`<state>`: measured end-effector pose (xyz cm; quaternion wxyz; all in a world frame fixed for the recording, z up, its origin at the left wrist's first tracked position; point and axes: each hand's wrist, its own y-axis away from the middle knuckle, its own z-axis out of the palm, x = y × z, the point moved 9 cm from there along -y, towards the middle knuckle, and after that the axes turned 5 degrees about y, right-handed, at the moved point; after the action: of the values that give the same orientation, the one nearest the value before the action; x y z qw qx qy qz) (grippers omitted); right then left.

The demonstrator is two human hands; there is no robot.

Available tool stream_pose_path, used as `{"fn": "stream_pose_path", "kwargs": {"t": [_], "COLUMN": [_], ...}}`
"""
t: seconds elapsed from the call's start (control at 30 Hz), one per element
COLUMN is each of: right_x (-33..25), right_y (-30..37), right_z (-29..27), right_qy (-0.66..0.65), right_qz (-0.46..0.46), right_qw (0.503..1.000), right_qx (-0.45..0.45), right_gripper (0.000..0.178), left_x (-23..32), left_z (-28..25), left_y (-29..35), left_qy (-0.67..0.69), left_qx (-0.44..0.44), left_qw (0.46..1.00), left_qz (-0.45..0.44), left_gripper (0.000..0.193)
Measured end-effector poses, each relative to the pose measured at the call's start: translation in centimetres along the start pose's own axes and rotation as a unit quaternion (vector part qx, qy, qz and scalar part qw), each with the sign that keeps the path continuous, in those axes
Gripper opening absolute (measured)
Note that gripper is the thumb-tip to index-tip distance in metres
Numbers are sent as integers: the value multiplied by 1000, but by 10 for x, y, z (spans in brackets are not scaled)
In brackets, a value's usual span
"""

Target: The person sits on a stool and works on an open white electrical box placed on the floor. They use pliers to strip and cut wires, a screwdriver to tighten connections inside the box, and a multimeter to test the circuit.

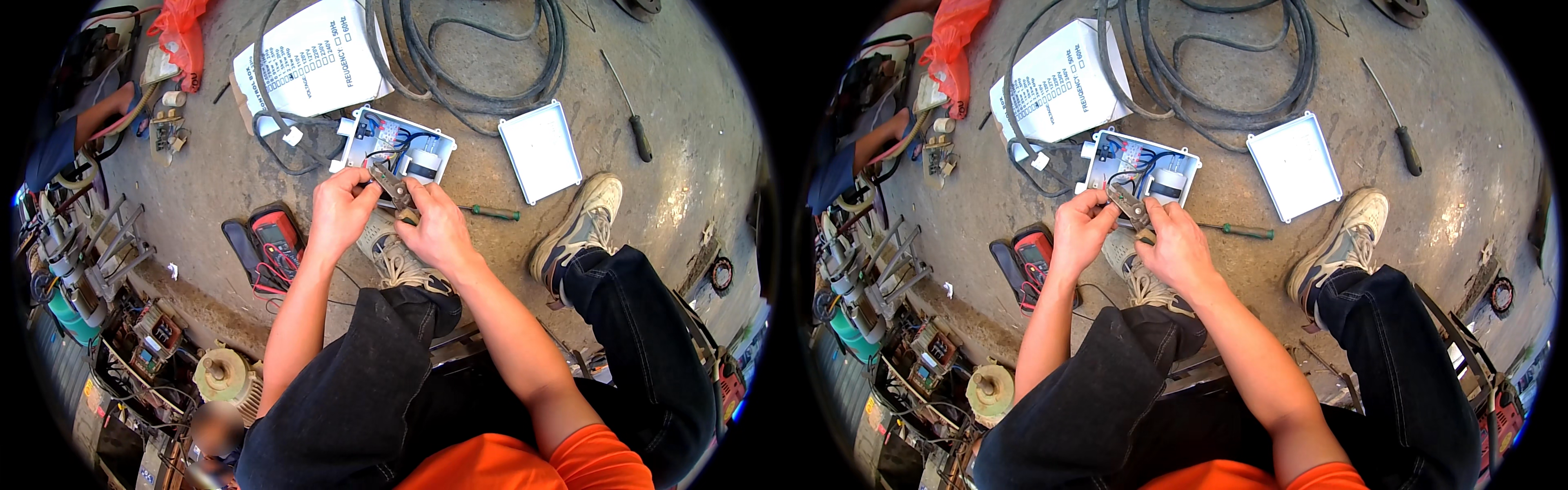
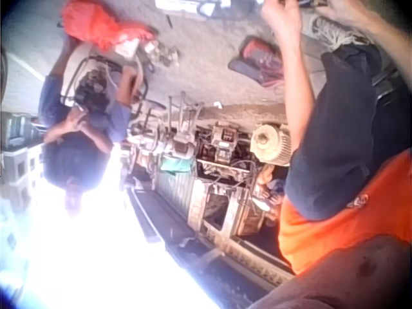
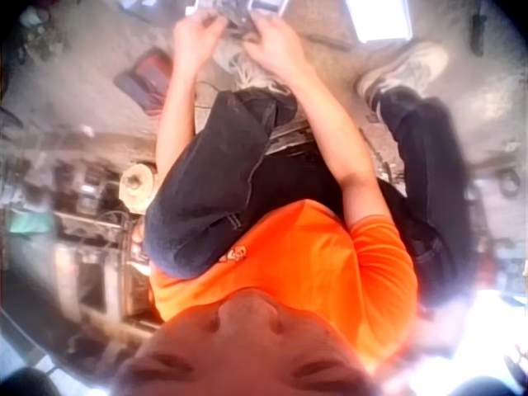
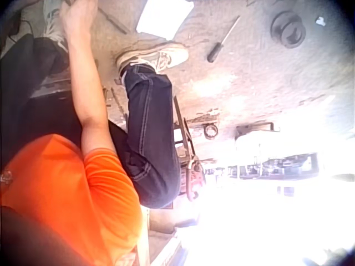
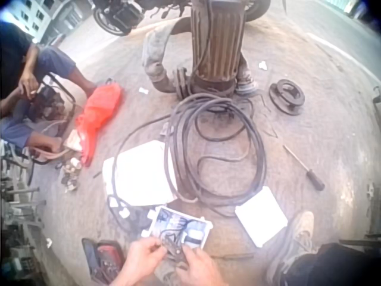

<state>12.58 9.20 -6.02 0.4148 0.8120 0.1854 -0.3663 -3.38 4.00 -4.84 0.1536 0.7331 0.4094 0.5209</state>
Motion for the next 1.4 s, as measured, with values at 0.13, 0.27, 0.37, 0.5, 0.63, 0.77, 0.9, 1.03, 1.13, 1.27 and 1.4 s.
{"fn": "stream_pose_path", "kwargs": {"t": [0.13, 0.27, 0.37, 0.5, 0.63, 0.77, 0.9, 1.03, 1.13, 1.27, 1.4], "right_x": [-1, 1, 6, 4, 16, 25, 25, 41, 24, 52, 54], "right_y": [0, -3, -9, -16, -16, -11, -12, -17, -21, -8, 19], "right_z": [0, -1, -10, -19, -15, -7, -10, -40, -64, -66, -48], "right_qy": [-3, 6, -19, -149, -235, -274, -256, -345, -287, -167, 101], "right_qz": [-3, 21, 36, 92, 104, 126, 87, 170, 77, 60, 51], "right_qw": [1000, 999, 997, 976, 941, 933, 957, 919, 945, 978, 992], "right_qx": [2, -31, -68, -127, -222, -194, -108, 85, 135, 111, -58], "right_gripper": [67, 64, 61, 59, 57, 55, 52, 54, 56, 37, 37], "left_x": [-4, -4, 27, 41, 33, 37, 37, 24, 28, 26, 16], "left_z": [-1, 1, 2, 0, 5, 8, 10, 1, 1, -1, -11], "left_y": [0, 1, 5, 7, 10, 11, 8, 6, 13, 10, 11], "left_qy": [9, 2, -53, -83, -123, -160, -200, -224, -155, -92, -30], "left_qx": [3, -3, -29, -35, 36, 70, 77, 137, 120, 64, 68], "left_qw": [1000, 1000, 993, 987, 977, 966, 956, 954, 960, 977, 981], "left_qz": [11, -6, 98, 133, 172, 191, 201, 142, 198, 183, 180], "left_gripper": [17, 17, 22, 36, 41, 43, 46, 55, 44, 34, 32]}}
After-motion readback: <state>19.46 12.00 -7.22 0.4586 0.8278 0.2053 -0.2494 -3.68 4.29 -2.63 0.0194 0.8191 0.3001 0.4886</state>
